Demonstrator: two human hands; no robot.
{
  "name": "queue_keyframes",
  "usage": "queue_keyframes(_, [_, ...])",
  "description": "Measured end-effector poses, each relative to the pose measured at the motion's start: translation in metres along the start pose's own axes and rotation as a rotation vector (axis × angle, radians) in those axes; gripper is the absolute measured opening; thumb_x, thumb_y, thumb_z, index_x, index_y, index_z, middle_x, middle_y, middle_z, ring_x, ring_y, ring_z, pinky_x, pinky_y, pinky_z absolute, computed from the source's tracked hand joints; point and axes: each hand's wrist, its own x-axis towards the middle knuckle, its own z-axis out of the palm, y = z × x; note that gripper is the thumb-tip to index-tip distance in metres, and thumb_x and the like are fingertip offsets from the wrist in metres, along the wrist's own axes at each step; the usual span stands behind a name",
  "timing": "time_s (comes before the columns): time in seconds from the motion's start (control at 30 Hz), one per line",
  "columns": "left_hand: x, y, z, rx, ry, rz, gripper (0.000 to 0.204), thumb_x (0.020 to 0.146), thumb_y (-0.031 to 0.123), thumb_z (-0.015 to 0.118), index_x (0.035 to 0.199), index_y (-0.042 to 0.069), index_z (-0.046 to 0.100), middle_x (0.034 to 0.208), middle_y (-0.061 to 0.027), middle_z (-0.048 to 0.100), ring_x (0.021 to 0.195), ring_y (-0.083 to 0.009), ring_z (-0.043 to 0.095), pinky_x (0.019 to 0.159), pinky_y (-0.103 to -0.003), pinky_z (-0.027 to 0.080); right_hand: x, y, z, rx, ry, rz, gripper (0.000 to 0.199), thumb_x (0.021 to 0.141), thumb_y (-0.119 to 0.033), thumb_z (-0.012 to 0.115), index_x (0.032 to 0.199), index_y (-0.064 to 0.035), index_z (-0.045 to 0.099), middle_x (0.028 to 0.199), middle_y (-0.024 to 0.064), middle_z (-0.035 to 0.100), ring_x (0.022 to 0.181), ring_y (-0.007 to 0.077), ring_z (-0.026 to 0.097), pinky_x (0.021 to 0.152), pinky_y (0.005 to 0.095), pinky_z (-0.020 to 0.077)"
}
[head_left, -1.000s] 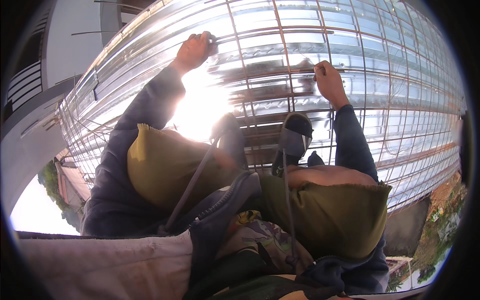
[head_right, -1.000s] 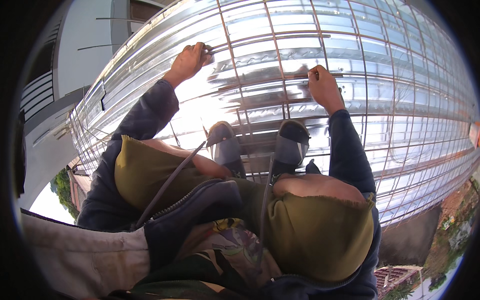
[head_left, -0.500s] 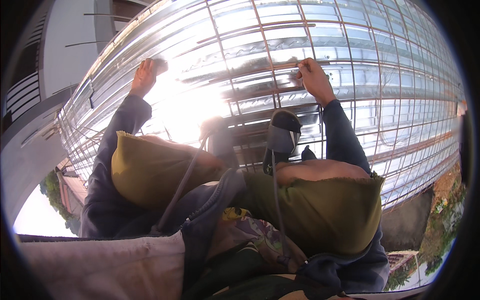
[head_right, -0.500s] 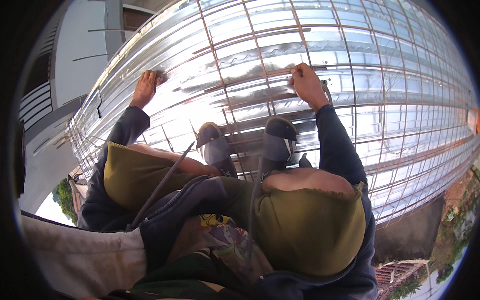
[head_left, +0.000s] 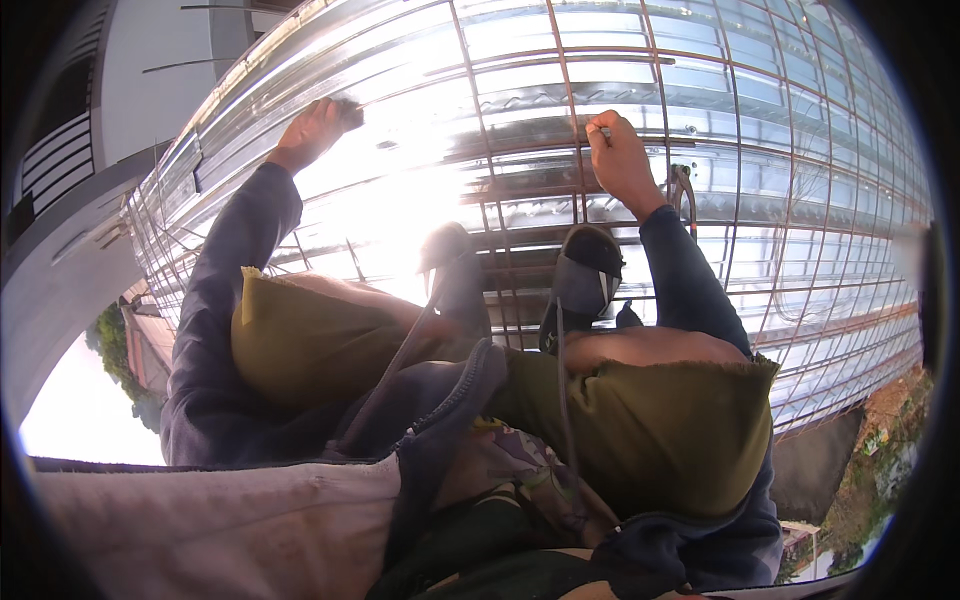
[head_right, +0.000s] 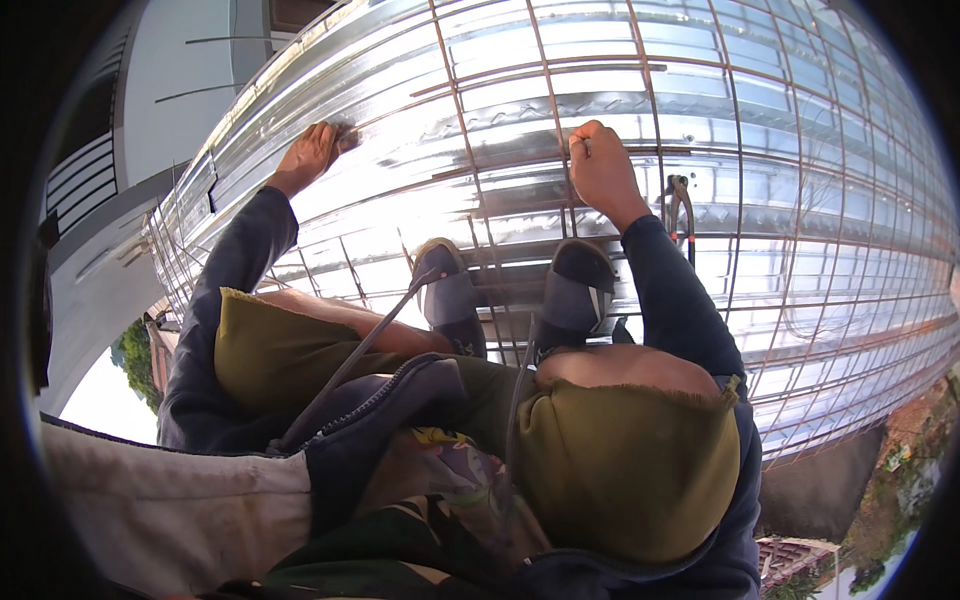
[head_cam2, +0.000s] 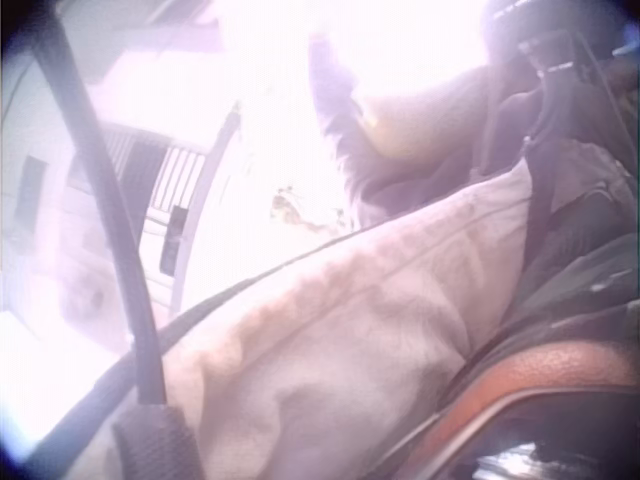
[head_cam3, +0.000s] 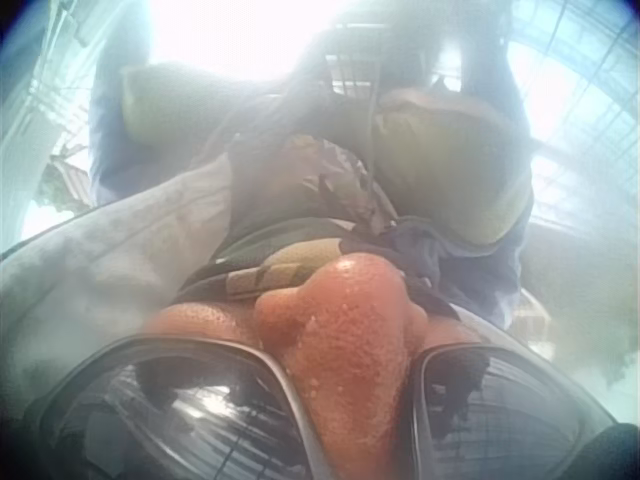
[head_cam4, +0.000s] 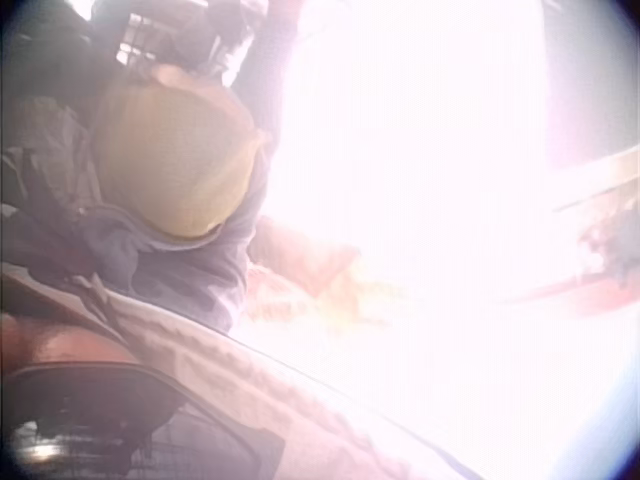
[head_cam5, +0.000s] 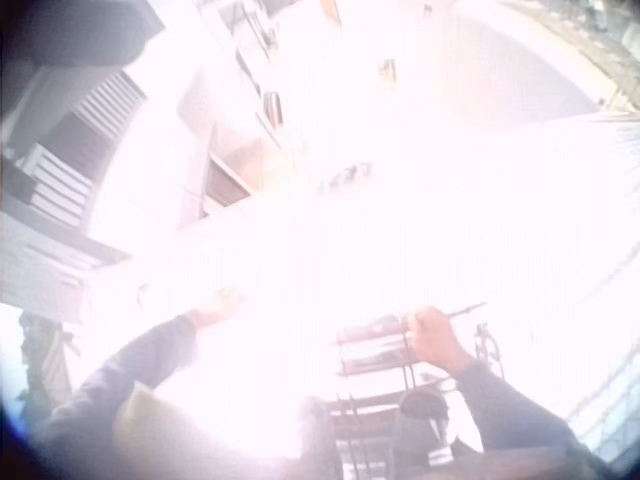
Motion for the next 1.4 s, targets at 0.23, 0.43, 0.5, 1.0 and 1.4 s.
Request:
queue_keyframes(0.23, [0.010, -0.006, -0.005, -0.071, -0.105, -0.024, 0.033, 0.104, 0.020, 0.062, 0.137, 0.024, 0.062, 0.125, -0.0056, 0.063, 0.110, -0.0287, 0.069, 0.086, -0.040, 0.063, 0.014, -0.022, 0.016, -0.079, -0.290, 0.102, 0.020, 0.103, -0.022, 0.060, 0.110, -0.0038, 0.066, 0.098, 0.0219, 0.074, 0.096, 0.0376, 0.072, 0.087, 0.0451, 0.0543])
queue_keyframes(0.43, [0.016, 0.001, -0.011, -0.072, -0.013, 0.085, 0.040, 0.108, 0.035, 0.063, 0.126, 0.000, 0.056, 0.109, -0.0226, 0.071, 0.098, -0.0403, 0.074, 0.085, -0.048, 0.062, 0.037, -0.001, 0.022, 0.002, -0.319, 0.135, 0.024, 0.103, -0.023, 0.058, 0.111, -0.0028, 0.068, 0.100, 0.0182, 0.074, 0.096, 0.0328, 0.071, 0.088, 0.0424, 0.0539])
queue_keyframes(0.5, [0.013, 0.005, -0.008, -0.140, -0.035, -0.060, 0.042, 0.109, 0.038, 0.062, 0.125, -0.001, 0.058, 0.104, -0.0222, 0.072, 0.091, -0.0399, 0.075, 0.082, -0.048, 0.062, 0.041, -0.009, 0.025, -0.023, -0.355, 0.173, 0.026, 0.103, -0.024, 0.057, 0.112, -0.0022, 0.069, 0.103, 0.0183, 0.074, 0.098, 0.0320, 0.071, 0.090, 0.0412, 0.0536])
queue_keyframes(1.0, [0.024, 0.006, 0.005, -0.298, -0.058, -0.217, 0.053, 0.106, 0.047, 0.063, 0.131, 0.001, 0.058, 0.124, -0.0224, 0.068, 0.114, -0.0407, 0.069, 0.099, -0.051, 0.055, 0.025, -0.014, 0.013, -0.094, -0.078, 0.074, 0.023, 0.103, -0.021, 0.056, 0.111, -0.0030, 0.068, 0.100, 0.0208, 0.074, 0.097, 0.0358, 0.072, 0.089, 0.0453, 0.0543])
queue_keyframes(1.4, [0.026, -0.007, 0.007, -0.238, -0.013, -0.172, 0.048, 0.105, 0.050, 0.057, 0.128, 0.008, 0.057, 0.118, -0.0174, 0.072, 0.102, -0.0380, 0.073, 0.088, -0.051, 0.058, 0.057, 0.007, -0.021, -0.607, 0.094, -0.194, 0.020, 0.095, -0.022, 0.062, 0.092, -0.0059, 0.074, 0.100, 0.0188, 0.077, 0.095, 0.0416, 0.074, 0.089, 0.0492, 0.0594])
